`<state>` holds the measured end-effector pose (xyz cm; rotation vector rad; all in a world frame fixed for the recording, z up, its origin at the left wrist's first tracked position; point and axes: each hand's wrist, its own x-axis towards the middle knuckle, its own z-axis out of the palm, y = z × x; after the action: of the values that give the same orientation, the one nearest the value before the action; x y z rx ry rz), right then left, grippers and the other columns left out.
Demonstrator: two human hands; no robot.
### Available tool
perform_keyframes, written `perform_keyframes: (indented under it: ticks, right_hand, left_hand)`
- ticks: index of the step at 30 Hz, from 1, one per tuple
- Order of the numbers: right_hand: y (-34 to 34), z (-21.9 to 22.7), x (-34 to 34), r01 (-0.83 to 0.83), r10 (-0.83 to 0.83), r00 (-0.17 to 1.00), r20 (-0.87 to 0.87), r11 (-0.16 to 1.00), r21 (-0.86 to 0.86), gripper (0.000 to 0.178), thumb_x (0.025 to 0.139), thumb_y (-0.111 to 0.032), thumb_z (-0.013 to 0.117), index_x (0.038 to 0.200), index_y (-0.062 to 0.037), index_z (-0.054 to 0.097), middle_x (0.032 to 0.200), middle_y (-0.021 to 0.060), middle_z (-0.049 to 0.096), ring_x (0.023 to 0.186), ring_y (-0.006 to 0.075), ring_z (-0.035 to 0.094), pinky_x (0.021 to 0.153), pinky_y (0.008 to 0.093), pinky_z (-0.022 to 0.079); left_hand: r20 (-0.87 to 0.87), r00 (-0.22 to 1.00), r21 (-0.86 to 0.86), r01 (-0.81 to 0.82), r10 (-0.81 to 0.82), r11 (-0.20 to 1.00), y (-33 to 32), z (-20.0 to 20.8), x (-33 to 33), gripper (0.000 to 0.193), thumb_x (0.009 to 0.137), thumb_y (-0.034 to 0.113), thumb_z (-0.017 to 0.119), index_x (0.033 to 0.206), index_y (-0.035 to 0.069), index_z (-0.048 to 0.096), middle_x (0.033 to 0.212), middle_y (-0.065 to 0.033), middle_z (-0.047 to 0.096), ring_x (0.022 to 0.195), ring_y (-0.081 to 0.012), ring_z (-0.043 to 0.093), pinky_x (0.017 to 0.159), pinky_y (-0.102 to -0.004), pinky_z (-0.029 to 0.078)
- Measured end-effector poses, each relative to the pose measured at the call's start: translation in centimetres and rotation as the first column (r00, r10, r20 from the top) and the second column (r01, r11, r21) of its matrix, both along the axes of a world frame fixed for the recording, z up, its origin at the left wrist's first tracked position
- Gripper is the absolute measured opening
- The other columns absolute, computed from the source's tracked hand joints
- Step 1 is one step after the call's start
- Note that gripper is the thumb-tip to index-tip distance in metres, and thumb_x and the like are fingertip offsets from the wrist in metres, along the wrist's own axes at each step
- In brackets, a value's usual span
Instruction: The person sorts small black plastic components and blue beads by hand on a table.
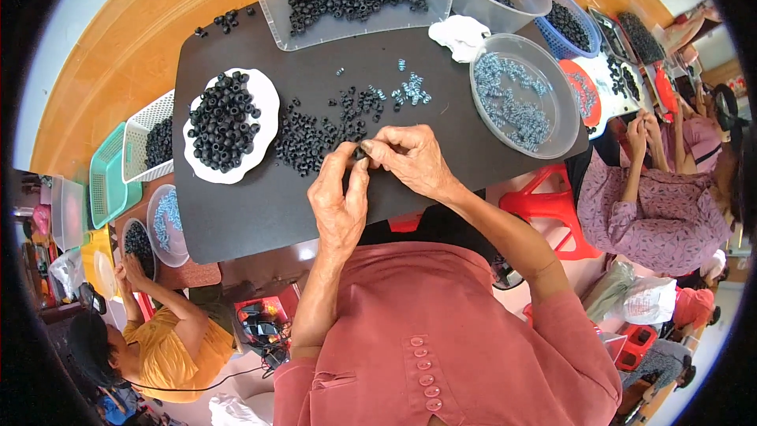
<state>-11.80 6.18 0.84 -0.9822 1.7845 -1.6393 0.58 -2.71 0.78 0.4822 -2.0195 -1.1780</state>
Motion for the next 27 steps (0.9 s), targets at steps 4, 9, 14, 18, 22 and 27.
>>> perform_keyframes:
  ticks: [4,9,14,18,22,27]
  right_hand:
    - [-0.9,-0.2,-0.7,-0.055,0.055,0.997,-0.058,0.998,0.0,0.021,0.091,-0.015,0.061,0.08,0.0023,0.067,0.067,0.001,0.063,0.063,0.0041,0.053,0.054,0.0214,0.043]
    - [-1.0,-0.7,-0.4,-0.031,0.026,0.997,-0.067,0.997,-0.069,0.016,0.093,-0.009,0.057,0.087,0.0036,0.065,0.078,0.0038,0.067,0.07,0.0077,0.059,0.066,0.0228,0.05]
    - [-0.9,-0.8,-0.2,-0.015,0.012,1.0,-0.024,0.994,-0.109,0.012,0.093,-0.006,0.057,0.094,0.0036,0.065,0.081,0.0051,0.067,0.073,0.0083,0.059,0.068,0.0235,0.05]
    - [-0.6,-1.0,-0.4,-0.021,0.02,1.0,-0.006,0.979,-0.202,0.018,0.088,-0.002,0.06,0.106,0.0012,0.064,0.088,0.0041,0.063,0.073,0.007,0.055,0.065,0.0235,0.047]
    - [-0.8,-0.2,-0.1,-0.14,0.101,0.971,-0.218,0.976,-0.17,0.032,0.078,0.002,0.069,0.109,-0.003,0.064,0.093,0.0046,0.06,0.07,0.0083,0.052,0.063,0.0231,0.044]
    - [-0.8,-0.3,-0.3,-0.134,0.092,0.97,-0.225,0.975,-0.18,0.027,0.076,0.001,0.07,0.103,-0.0042,0.067,0.093,0.0044,0.06,0.07,0.0088,0.053,0.061,0.0232,0.046]
  left_hand:
    - [-0.031,1.0,0.318,0.012,-0.003,0.948,-0.6,-1.0,0.0,0.019,0.089,0.005,0.061,0.107,-0.001,0.059,0.076,-0.0001,0.053,0.067,-0.0067,0.048,0.06,-0.0208,0.041]
    - [-0.088,0.99,0.573,0.139,-0.107,0.808,-1.6,-1.2,0.2,0.02,0.092,0.003,0.056,0.111,-0.003,0.058,0.095,-0.0068,0.064,0.088,-0.0124,0.06,0.083,-0.0272,0.048]
    - [-0.202,0.972,0.657,0.225,-0.119,0.719,-1.7,-0.9,-0.1,0.02,0.091,0.003,0.057,0.111,-0.001,0.059,0.092,-0.0042,0.061,0.084,-0.011,0.058,0.08,-0.026,0.048]
    - [-0.238,0.957,0.714,0.288,-0.165,0.639,-1.8,-0.8,0.0,0.019,0.092,0.005,0.056,0.11,0.0,0.059,0.095,-0.0036,0.061,0.088,-0.0124,0.059,0.082,-0.026,0.047]
    - [-0.209,0.963,0.746,0.269,-0.169,0.61,-1.6,-1.0,0.3,0.021,0.093,0.01,0.055,0.11,-0.002,0.061,0.096,-0.003,0.061,0.09,-0.01,0.057,0.084,-0.0243,0.045]
    - [-0.204,0.948,0.748,0.313,-0.246,0.585,-2.3,-1.3,0.5,0.026,0.093,0.013,0.056,0.113,-0.004,0.059,0.1,-0.0054,0.062,0.094,-0.0127,0.058,0.089,-0.0283,0.045]
